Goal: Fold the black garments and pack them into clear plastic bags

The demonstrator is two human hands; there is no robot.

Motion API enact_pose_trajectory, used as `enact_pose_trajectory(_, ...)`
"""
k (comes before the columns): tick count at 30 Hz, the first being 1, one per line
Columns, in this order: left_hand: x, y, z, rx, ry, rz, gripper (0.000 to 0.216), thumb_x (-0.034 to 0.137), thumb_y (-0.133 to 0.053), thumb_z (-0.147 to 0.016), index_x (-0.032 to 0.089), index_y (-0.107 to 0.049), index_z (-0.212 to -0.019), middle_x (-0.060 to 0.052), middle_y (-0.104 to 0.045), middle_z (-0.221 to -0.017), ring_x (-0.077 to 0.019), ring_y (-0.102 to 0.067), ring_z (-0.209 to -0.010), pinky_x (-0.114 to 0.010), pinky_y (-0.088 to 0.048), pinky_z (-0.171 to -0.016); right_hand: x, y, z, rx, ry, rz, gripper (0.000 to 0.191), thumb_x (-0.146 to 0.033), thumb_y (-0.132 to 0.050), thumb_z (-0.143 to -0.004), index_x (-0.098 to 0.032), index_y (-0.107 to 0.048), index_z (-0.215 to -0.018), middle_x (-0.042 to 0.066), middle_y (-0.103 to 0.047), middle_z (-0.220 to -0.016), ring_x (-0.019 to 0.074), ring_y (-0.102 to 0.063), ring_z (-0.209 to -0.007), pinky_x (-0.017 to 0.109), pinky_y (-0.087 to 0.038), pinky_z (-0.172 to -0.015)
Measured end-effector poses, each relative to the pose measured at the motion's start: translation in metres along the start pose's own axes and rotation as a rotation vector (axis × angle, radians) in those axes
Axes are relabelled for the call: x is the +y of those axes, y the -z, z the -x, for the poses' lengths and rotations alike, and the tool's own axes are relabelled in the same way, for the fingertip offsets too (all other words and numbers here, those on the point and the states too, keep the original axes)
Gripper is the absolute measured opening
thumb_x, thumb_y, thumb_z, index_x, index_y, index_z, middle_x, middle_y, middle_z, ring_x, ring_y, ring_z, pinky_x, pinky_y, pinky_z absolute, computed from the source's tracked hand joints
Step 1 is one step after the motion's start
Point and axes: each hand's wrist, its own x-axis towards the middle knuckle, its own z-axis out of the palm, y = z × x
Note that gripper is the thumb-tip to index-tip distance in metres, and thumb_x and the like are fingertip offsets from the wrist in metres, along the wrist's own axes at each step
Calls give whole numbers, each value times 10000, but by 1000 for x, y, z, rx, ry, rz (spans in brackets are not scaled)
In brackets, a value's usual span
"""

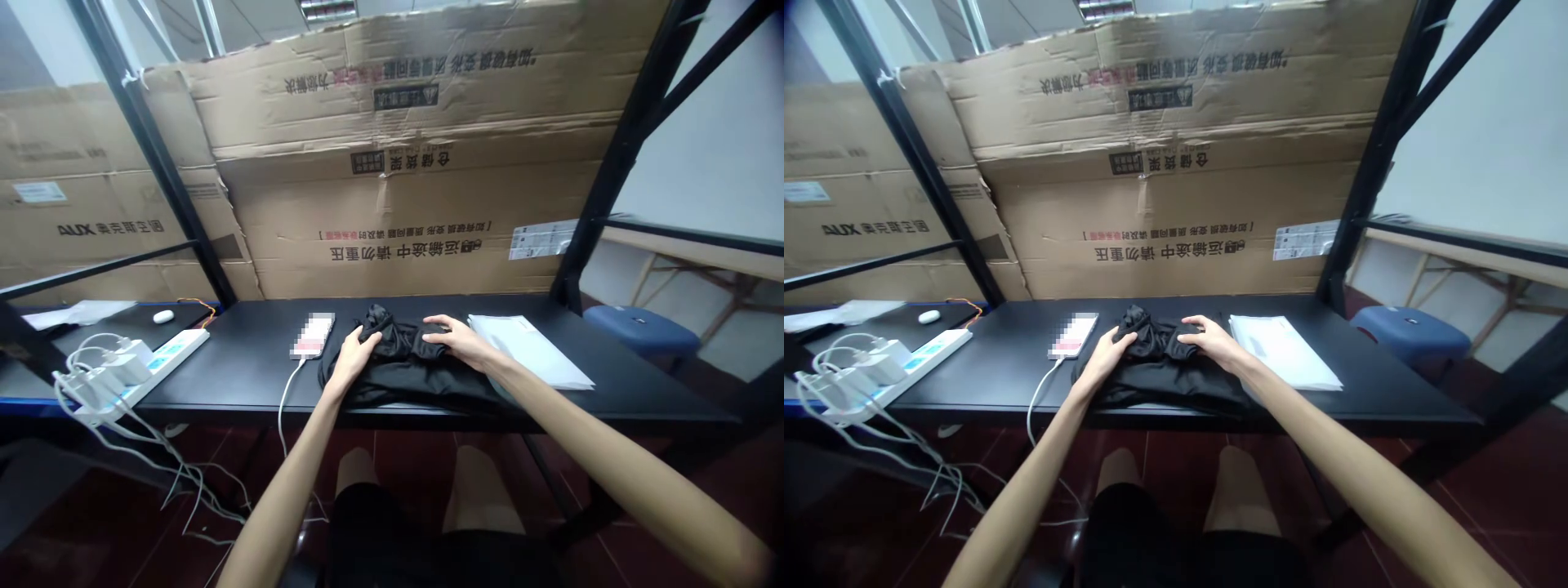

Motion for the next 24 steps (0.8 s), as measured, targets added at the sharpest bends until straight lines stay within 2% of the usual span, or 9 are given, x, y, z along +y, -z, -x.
enact_pose_trajectory(3,-1,8,1,-23,36,73,353,418,-671,-930,154,-735,-1156,-105,-811,-1136,-275,-770,-1003,-373,-614,-912,5,4,-3,67,8,78,548,-300,-830,-792,-267,-669,-1314,84,-684,-1315,184,-686,-990,264,-547,-749)
enact_pose_trajectory(7,8,10,2,-79,65,163,334,433,-639,-970,175,-702,-1171,-116,-791,-1200,-261,-773,-1019,-360,-639,-862,9,15,-7,126,67,221,484,-408,-748,-873,-281,-653,-1330,59,-719,-1228,210,-677,-1012,313,-556,-824)
enact_pose_trajectory(10,16,13,0,-85,79,83,276,412,-554,-1009,183,-670,-1111,-108,-780,-1184,-237,-758,-1044,-332,-646,-797,8,28,-7,159,171,349,387,-335,-681,-896,-257,-669,-1275,56,-731,-1219,217,-672,-1064,355,-538,-956)
enact_pose_trajectory(12,21,17,-2,-66,82,-7,229,384,-556,-988,183,-658,-1025,-91,-778,-1077,-233,-747,-993,-328,-632,-759,8,37,-7,173,238,440,352,-295,-660,-897,-242,-675,-1245,71,-724,-1272,228,-666,-1112,376,-517,-1014)
enact_pose_trajectory(16,27,26,0,-12,59,-203,201,397,-639,-909,202,-665,-869,-58,-754,-894,-261,-718,-939,-353,-577,-848,11,45,-7,172,265,643,307,-270,-656,-914,-248,-671,-1220,89,-720,-1322,262,-656,-1197,398,-488,-1066)
enact_pose_trajectory(20,23,23,7,46,32,-495,221,432,-626,-915,227,-705,-895,-88,-797,-977,-313,-733,-1045,-377,-525,-960,22,40,-10,145,337,885,316,-217,-624,-947,-231,-659,-1260,126,-716,-1319,294,-629,-1260,421,-449,-1099)
enact_pose_trajectory(24,13,13,11,67,79,-435,267,473,-615,-940,239,-737,-978,-98,-813,-1105,-322,-730,-1153,-379,-511,-1014,31,36,-11,154,376,1005,323,-208,-571,-992,-205,-653,-1304,152,-696,-1316,295,-624,-1236,412,-452,-1067)
